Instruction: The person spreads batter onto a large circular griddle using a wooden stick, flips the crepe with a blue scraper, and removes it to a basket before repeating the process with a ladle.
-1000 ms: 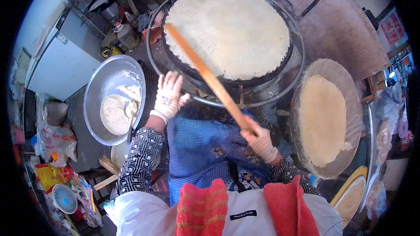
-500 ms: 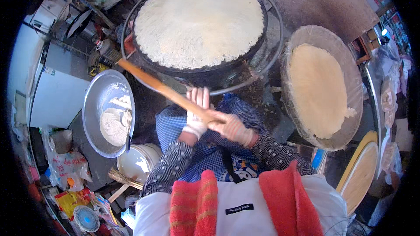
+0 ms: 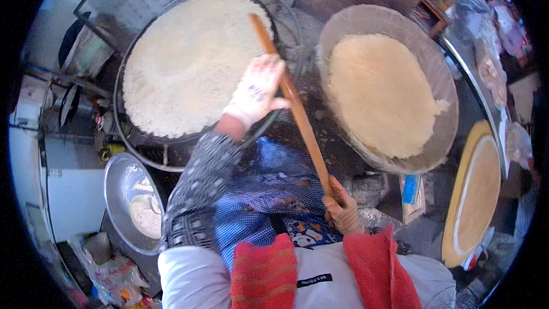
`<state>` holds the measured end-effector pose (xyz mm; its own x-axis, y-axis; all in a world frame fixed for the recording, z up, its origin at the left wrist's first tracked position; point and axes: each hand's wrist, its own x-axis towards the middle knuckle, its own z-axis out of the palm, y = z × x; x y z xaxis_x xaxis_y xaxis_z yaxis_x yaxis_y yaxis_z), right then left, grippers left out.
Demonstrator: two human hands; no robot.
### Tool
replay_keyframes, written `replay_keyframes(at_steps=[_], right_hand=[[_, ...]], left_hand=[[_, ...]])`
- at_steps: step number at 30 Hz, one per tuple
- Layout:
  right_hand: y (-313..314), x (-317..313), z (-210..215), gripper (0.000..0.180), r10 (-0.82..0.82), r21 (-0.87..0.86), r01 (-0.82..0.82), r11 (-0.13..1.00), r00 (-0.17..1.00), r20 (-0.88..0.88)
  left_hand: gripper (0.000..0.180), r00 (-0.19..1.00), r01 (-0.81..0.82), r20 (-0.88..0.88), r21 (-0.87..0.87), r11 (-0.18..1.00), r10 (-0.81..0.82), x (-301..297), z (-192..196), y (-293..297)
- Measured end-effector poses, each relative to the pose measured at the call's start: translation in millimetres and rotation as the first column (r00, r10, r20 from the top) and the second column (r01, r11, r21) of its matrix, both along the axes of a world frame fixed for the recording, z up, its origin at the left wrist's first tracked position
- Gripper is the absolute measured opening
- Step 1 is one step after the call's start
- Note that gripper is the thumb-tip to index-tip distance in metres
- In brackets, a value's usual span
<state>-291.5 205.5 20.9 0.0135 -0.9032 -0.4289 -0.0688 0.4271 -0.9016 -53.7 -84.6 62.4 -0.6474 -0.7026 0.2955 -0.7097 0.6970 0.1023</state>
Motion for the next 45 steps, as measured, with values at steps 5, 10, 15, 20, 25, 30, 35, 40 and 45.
replay_keyframes(at_steps=[5, 10, 15, 20, 25, 30, 35, 40, 45], right_hand=[[-53.8, 23.5, 5.2, 0.056, -0.072, 0.221, -0.011, 0.975, 0.929, 0.362], [-106.6, 24.4, 10.7, 0.061, 0.036, 0.284, -0.278, 0.918, 0.769, 0.638], [-127.8, 52.4, 23.1, 0.06, 0.172, 0.28, -0.446, 0.85, 0.739, 0.652], [-118.2, 79.1, 22.3, 0.06, 0.312, 0.312, -0.544, 0.779, 0.767, 0.56], [-100.0, 93.9, 18.1, 0.059, 0.504, 0.247, -0.591, 0.768, 0.796, 0.335], [-60.5, 74.1, -13.6, 0.057, 0.671, -0.318, -0.7, 0.64, 0.71, -0.214], [-7.3, 21.8, -20.6, 0.059, 0.406, -0.141, -0.439, 0.887, 0.889, -0.21], [-41.4, 64.1, 15.8, 0.061, 0.048, 0.048, -0.052, 0.997, 0.996, 0.075], [-117.1, 109.7, 28.9, 0.057, 0.152, 0.151, -0.231, 0.961, 0.899, 0.412]], left_hand=[[0.099, 0.944, -0.183, 0.297, 0.111, 0.977, 0.144, 7.8, -32.0, -47.2], [0.088, 0.885, -0.398, 0.293, 0.075, 0.914, 0.362, 74.0, -28.7, -49.9], [0.082, 0.835, -0.517, 0.237, 0.027, 0.856, 0.497, 144.0, -35.5, -17.3], [0.094, 0.789, -0.588, 0.157, -0.084, 0.804, 0.594, 204.7, -50.7, 48.2], [0.104, 0.75, -0.653, 0.069, -0.087, 0.753, 0.658, 232.5, -59.9, 119.6], [0.112, 0.718, -0.694, 0.017, -0.063, 0.717, 0.696, 223.2, -61.6, 200.4], [0.097, 0.903, -0.41, -0.141, -0.009, 0.912, 0.405, 133.6, 11.0, 133.3], [0.089, 0.99, -0.14, 0.022, 0.027, 0.99, 0.14, 78.4, -21.7, -7.0], [0.082, 0.87, -0.417, 0.37, 0.201, 0.886, 0.326, 131.4, -3.8, -52.8]])
